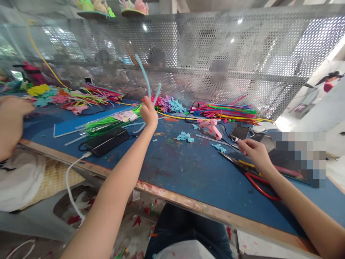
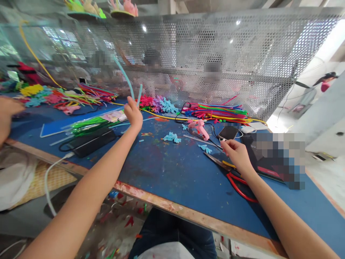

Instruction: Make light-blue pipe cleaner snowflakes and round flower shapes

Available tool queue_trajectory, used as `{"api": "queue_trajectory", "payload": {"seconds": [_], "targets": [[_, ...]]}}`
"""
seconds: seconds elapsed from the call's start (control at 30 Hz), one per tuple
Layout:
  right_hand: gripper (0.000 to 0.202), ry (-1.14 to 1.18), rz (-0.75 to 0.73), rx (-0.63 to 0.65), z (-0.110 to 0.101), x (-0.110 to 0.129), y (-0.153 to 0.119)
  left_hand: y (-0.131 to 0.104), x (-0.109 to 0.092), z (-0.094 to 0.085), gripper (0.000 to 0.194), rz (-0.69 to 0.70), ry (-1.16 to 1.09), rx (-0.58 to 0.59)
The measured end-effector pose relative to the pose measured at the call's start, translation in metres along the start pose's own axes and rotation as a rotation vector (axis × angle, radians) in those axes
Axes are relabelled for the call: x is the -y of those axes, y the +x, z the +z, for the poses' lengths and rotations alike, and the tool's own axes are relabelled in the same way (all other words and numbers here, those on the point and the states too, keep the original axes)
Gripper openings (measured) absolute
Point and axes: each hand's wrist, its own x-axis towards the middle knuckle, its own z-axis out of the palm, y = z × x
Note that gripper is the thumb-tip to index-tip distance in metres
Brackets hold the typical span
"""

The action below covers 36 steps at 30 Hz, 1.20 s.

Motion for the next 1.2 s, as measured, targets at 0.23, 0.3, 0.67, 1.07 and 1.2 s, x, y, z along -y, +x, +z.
{"api": "queue_trajectory", "payload": {"seconds": [0.23,0.3,0.67,1.07,1.2], "targets": [[0.058,0.209,-0.117,0.24,0.03,0.029,-0.035,-0.146,-0.106,-0.038,0.052,0.864,-0.19,0.697],[0.046,0.182,-0.198,0.26,0.031,0.031,-0.044,-0.184,-0.122,-0.053,0.047,0.972,-0.161,0.884],[0.032,0.409,-0.071,-0.027,0.025,0.03,-0.036,-0.093,-0.014,-0.071,0.025,0.615,0.426,0.872],[0.033,0.351,-0.029,0.051,0.029,0.029,-0.039,-0.047,0.038,-0.112,0.019,0.599,0.41,1.329],[0.033,0.331,-0.044,0.063,0.028,0.029,-0.038,-0.053,0.011,-0.154,0.012,0.439,0.375,1.913]]}}
